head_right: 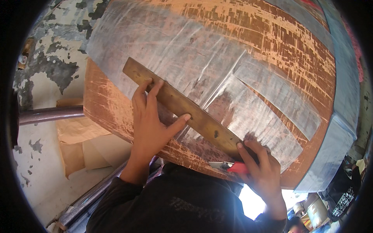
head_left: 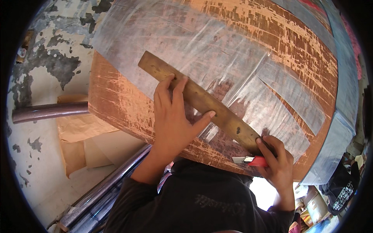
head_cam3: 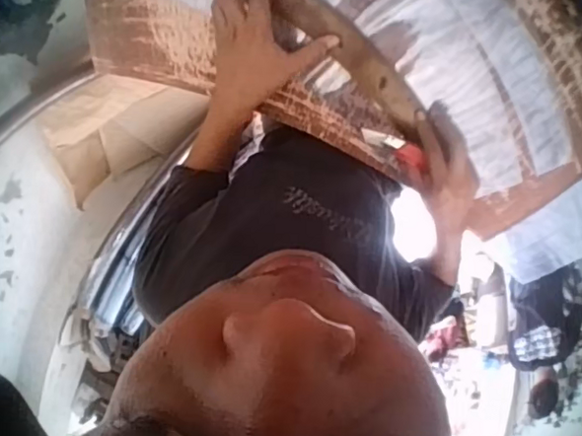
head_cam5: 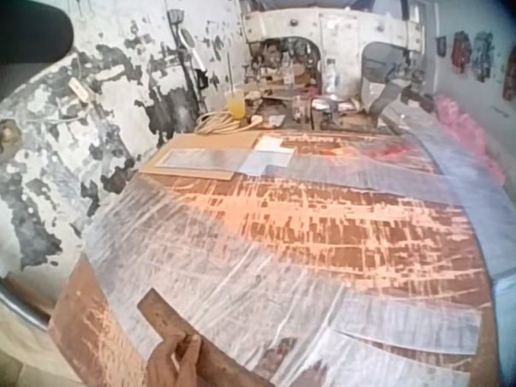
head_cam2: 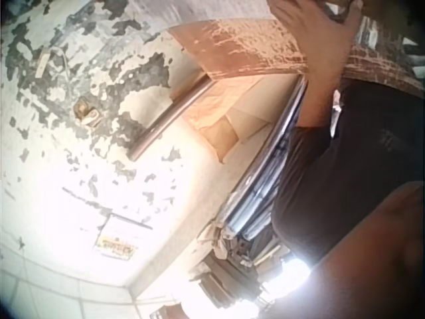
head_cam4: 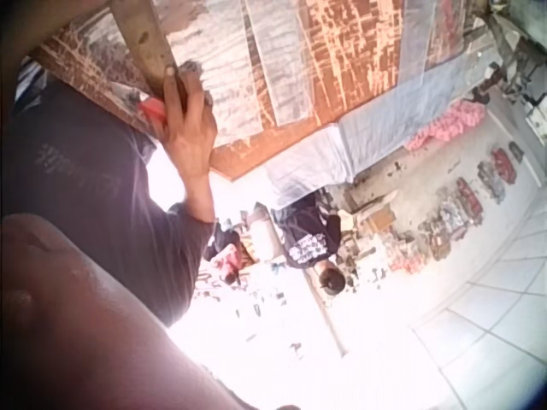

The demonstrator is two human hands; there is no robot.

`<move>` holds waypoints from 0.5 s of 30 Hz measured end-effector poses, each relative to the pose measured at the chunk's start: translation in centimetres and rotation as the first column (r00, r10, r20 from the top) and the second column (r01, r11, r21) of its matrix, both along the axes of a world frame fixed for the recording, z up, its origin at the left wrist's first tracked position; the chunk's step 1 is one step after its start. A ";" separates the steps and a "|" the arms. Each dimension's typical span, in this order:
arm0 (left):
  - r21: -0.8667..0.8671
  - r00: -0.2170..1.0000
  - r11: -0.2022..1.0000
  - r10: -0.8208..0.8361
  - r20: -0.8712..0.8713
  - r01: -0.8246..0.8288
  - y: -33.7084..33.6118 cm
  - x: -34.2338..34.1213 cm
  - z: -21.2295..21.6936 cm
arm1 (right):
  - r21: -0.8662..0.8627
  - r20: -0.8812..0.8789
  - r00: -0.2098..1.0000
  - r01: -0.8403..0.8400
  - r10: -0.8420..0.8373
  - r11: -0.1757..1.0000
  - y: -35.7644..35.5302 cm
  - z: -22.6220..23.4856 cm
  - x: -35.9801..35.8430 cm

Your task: The person uses a utility knife and a ruler to measure and cut strips of silver tape from a large roll of copper-colored material on a workbench.

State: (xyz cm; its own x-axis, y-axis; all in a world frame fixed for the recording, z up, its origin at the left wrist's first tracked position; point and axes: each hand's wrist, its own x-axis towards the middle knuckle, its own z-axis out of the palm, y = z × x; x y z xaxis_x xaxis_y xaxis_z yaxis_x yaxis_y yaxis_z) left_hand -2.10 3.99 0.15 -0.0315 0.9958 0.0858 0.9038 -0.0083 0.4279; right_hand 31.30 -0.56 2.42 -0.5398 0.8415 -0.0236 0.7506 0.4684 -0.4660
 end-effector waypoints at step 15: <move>-0.035 0.997 0.999 0.039 -0.069 -0.042 -0.6 1.9 -0.4 | -0.126 -0.029 1.000 -0.002 -0.002 0.992 1.1 1.2 0.2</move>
